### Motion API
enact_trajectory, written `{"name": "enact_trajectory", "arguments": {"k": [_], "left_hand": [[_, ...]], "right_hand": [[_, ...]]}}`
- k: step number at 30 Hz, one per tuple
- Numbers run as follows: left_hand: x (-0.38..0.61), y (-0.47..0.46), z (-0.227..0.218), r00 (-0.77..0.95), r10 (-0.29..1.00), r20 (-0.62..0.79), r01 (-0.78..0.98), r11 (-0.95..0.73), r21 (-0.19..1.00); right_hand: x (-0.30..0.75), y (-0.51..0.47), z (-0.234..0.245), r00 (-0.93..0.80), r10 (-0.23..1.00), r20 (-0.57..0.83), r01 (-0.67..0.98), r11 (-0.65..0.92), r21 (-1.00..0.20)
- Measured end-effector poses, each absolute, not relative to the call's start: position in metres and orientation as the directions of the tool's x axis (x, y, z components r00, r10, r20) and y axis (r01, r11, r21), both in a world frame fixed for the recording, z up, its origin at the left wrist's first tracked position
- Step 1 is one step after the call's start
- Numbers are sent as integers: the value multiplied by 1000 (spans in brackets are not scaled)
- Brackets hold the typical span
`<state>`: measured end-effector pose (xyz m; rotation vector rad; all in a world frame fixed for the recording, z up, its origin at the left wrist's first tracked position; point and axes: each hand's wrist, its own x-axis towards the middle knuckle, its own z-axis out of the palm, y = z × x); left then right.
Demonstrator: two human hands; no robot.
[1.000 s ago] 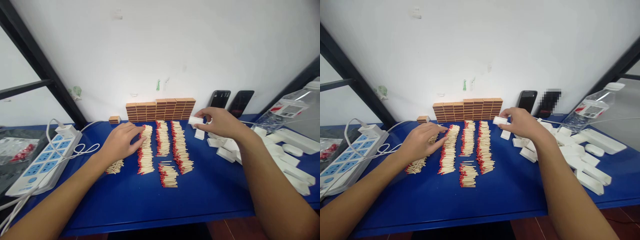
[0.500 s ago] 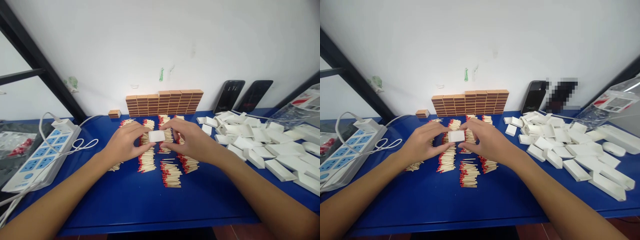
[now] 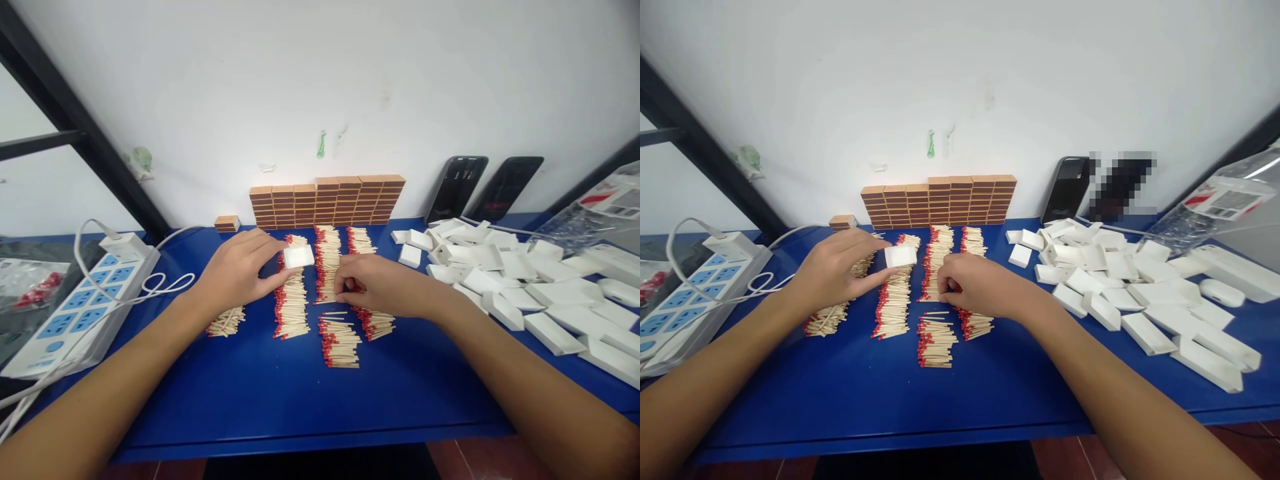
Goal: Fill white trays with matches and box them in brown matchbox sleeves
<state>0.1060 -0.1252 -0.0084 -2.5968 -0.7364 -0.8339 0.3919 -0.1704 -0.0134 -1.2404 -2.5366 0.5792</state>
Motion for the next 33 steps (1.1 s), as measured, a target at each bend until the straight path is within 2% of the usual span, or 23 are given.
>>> {"name": "enact_trajectory", "arguments": {"k": [16, 33], "left_hand": [[108, -128, -10, 753, 335, 566, 507, -844, -176], [108, -127, -11, 766, 305, 566, 489, -847, -206]], "right_hand": [[394, -170, -19, -590, 807, 17, 727, 540, -423], [389, -180, -8, -549, 827, -121, 795, 472, -380]]}}
